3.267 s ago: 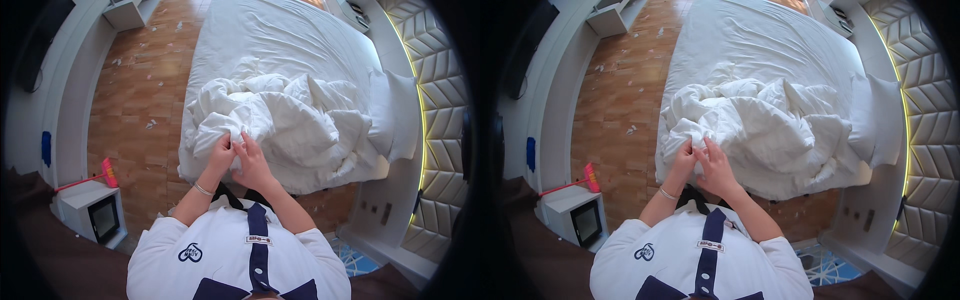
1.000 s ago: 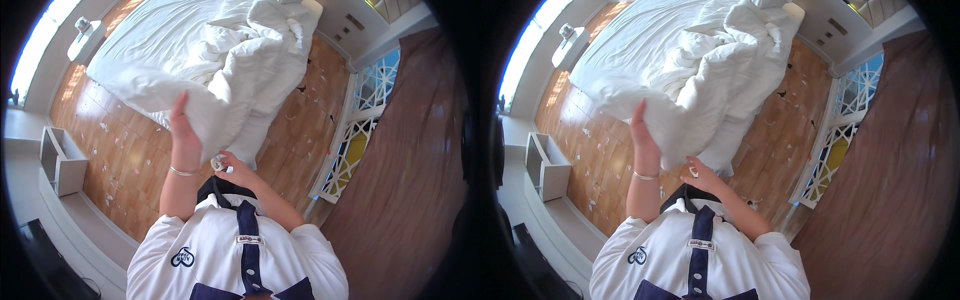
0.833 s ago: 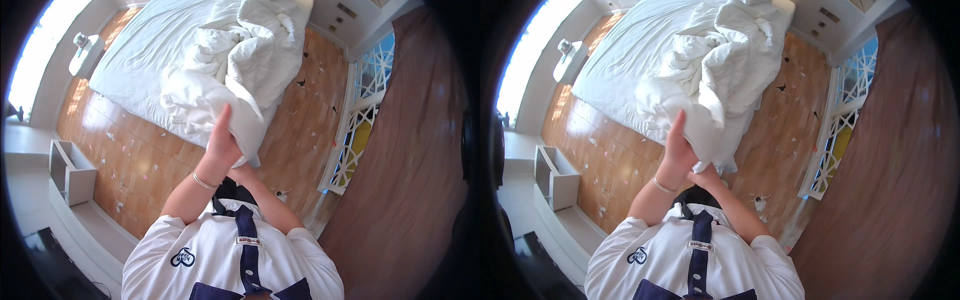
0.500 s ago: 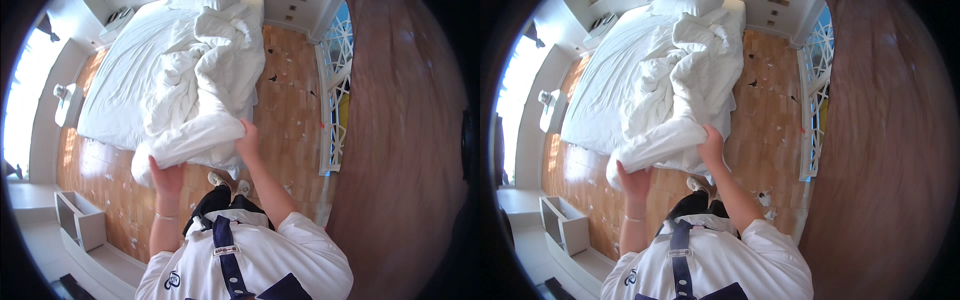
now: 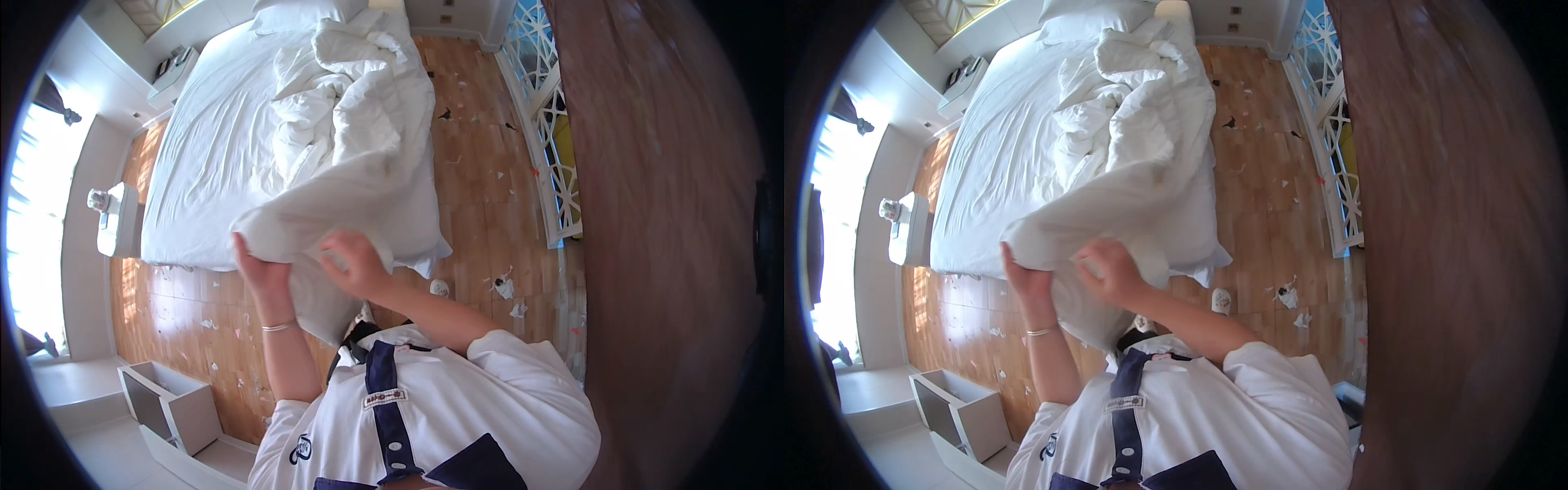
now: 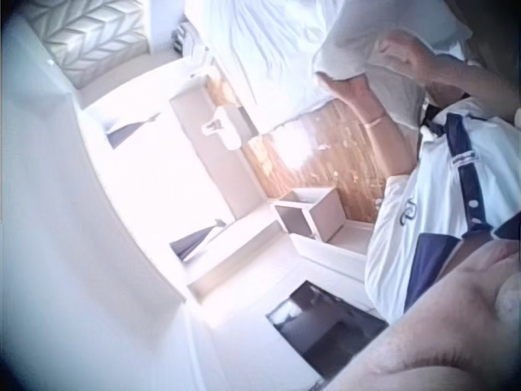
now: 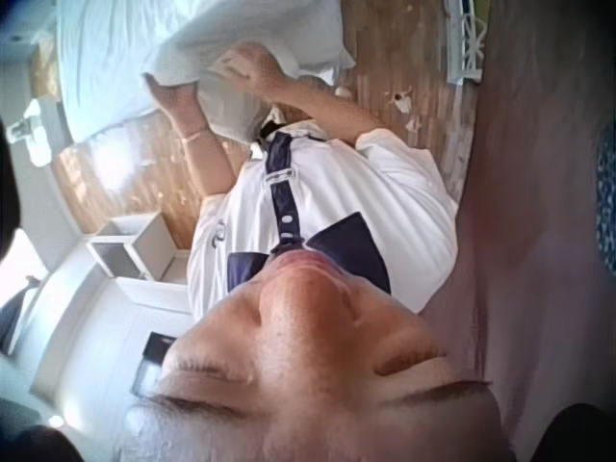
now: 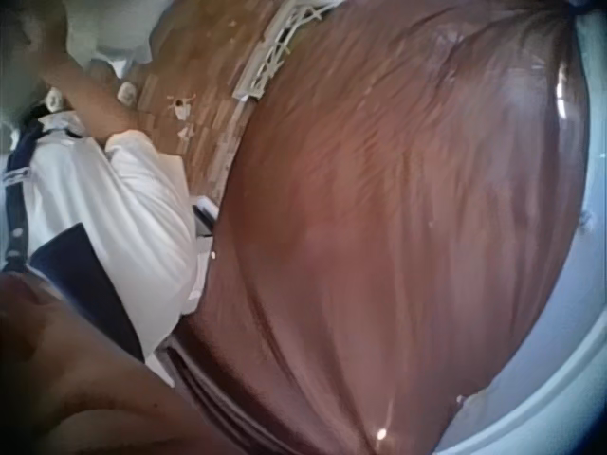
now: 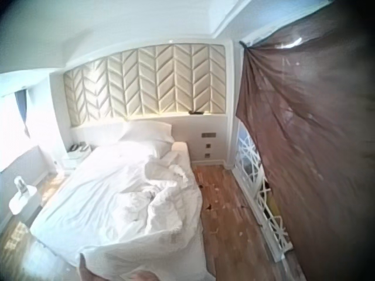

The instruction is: The person straightens a white duvet on a bed, then places a pillow on the bed and smooths it. The person continues to adjust the duvet and pillow, smoothing and arranging them on the bed.

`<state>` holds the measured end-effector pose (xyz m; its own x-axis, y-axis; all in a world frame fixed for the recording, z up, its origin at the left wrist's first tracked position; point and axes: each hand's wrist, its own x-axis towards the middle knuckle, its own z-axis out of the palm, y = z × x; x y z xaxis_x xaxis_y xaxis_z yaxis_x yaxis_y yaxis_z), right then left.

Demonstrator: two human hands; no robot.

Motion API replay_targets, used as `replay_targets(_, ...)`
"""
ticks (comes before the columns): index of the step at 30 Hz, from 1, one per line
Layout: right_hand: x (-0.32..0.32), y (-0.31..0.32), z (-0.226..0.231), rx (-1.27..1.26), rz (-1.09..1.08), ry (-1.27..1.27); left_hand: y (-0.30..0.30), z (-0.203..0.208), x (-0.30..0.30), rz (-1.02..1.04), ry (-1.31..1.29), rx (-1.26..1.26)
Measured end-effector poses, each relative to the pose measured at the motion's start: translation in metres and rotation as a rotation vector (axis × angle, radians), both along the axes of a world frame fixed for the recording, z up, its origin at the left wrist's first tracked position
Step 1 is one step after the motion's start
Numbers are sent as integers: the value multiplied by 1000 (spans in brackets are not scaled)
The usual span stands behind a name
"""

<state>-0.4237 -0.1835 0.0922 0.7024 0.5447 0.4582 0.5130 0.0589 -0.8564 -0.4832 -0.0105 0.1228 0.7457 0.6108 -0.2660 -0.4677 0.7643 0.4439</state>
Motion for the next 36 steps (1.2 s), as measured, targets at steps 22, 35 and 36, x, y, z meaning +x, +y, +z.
replay_targets(22, -67, -1, 21, 709, -111, 1350, 83, -150, -69, -205, 279, -393)
replay_targets(35, -167, -75, 9, 14, -478, 301, -119, -17, -113, -773, -92, 1339)
replay_targets(36, -173, -80, 25, -93, -497, 275, -135, -24, -118, -705, -245, 1426)
